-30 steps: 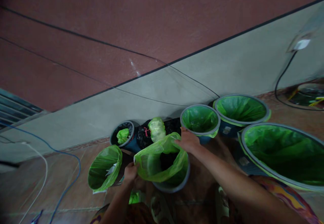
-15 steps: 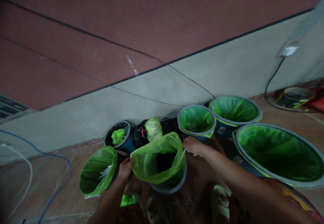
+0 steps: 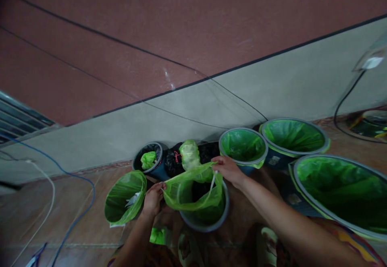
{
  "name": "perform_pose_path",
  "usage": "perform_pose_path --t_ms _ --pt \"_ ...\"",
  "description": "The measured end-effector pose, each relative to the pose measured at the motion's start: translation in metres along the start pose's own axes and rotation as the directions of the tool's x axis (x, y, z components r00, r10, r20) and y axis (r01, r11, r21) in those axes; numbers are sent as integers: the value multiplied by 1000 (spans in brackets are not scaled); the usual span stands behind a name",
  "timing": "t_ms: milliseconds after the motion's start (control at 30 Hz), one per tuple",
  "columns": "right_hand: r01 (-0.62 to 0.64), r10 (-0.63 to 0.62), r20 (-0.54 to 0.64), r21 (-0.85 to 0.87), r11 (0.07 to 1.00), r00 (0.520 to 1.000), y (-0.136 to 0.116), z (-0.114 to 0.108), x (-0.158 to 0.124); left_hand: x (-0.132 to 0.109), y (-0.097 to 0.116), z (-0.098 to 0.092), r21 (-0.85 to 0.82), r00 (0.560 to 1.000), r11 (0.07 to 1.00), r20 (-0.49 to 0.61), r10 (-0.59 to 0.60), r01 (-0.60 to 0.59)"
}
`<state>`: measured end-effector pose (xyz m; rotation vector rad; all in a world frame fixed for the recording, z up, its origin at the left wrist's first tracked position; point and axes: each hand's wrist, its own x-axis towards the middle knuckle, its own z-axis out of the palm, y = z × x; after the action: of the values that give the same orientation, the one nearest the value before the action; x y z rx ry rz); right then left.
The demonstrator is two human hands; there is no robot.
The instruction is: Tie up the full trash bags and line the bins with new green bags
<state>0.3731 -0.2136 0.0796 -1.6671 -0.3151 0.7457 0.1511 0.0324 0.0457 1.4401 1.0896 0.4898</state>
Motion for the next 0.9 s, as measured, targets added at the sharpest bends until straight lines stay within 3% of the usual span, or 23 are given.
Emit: perform_pose_path --t_ms 133,300,433,567,767,900 --pt "121 -172 179 262 957 969 -24 8 -13 -16 21 11 -218 992 973 118 -45 70" --pt "119 -265 280 448 886 923 -43 11 -19 -41 53 32 -231 964 971 237 120 -64" --pt "55 -183 250 445 894 951 -38 13 -12 -59 74 49 -204 940 971 289 183 -126" --pt "53 -171 230 444 894 958 -33 14 -6 -71 90 51 -288 936 946 270 227 -146" --pt "110 -249 277 434 894 928 -39 12 -9 -79 100 42 -293 909 924 259 325 -247" --pt "136 -305 385 409 903 871 -41 20 -14 -86 110 56 -165 836 908 354 418 -384"
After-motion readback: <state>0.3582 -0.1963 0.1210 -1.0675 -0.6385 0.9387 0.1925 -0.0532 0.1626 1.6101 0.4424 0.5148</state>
